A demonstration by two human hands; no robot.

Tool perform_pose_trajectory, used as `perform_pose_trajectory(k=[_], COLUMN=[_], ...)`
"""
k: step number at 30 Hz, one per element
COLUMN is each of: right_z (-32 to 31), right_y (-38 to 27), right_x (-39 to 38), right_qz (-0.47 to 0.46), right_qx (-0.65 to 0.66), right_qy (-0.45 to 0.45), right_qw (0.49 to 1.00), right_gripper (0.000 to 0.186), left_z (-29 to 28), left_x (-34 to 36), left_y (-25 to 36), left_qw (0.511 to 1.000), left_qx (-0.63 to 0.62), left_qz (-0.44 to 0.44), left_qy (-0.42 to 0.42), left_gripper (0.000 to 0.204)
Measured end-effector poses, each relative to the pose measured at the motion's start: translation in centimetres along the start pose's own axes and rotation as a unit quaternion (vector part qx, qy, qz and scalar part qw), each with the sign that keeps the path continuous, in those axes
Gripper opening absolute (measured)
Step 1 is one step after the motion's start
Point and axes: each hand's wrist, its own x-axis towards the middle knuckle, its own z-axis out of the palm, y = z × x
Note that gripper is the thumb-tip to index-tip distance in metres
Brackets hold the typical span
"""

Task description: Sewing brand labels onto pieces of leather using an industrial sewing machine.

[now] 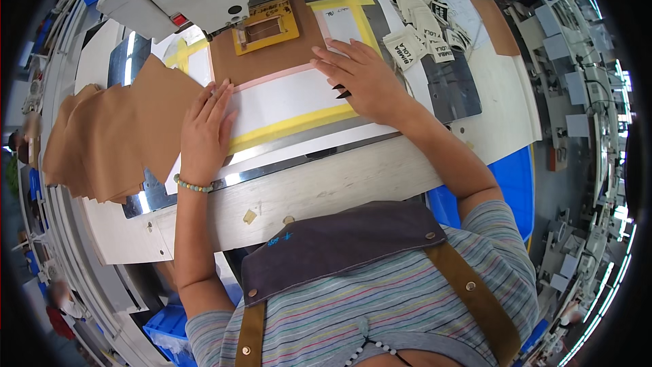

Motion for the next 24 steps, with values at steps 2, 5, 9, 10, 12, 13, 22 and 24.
perform_pose_trajectory(k=[2,5,9,10,12,13,22,24], right_z=[0.4,0.5,0.6,0.6,0.4,0.4,0.0,0.6], right_y=[0.0,0.0,0.1,0.0,-0.1,-0.2,-0.3,-0.1], right_x=[-0.3,-0.4,-0.5,-0.5,-0.4,-0.4,-0.2,-0.5], right_qz=[0.010,0.023,0.035,0.033,0.035,0.032,0.001,0.004], right_qx=[-0.001,0.009,0.034,0.037,0.011,0.016,0.003,0.012], right_qy=[-0.017,-0.034,-0.022,-0.021,-0.018,-0.015,-0.046,-0.046], right_qw=[1.000,0.999,0.999,0.999,0.999,0.999,0.999,0.999], right_gripper=[0.047,0.049,0.048,0.048,0.046,0.046,0.048,0.048], left_z=[0.0,-0.1,-0.2,-0.4,-0.4,-0.2,-0.4,0.0], left_x=[0.0,-0.1,-0.2,-0.3,-0.3,-0.3,0.1,0.0], left_y=[-0.1,-0.1,0.0,0.1,0.0,-0.1,0.3,0.0], left_qw=[1.000,1.000,0.999,0.999,1.000,1.000,1.000,1.000], left_qx=[-0.003,-0.004,0.033,0.033,0.016,-0.006,0.002,-0.011], left_qz=[0.002,0.003,-0.001,0.002,-0.003,-0.006,-0.003,-0.001], left_qy=[-0.011,-0.007,0.018,0.020,0.016,0.012,0.016,0.000], left_gripper=[0.046,0.045,0.044,0.044,0.043,0.043,0.046,0.046])
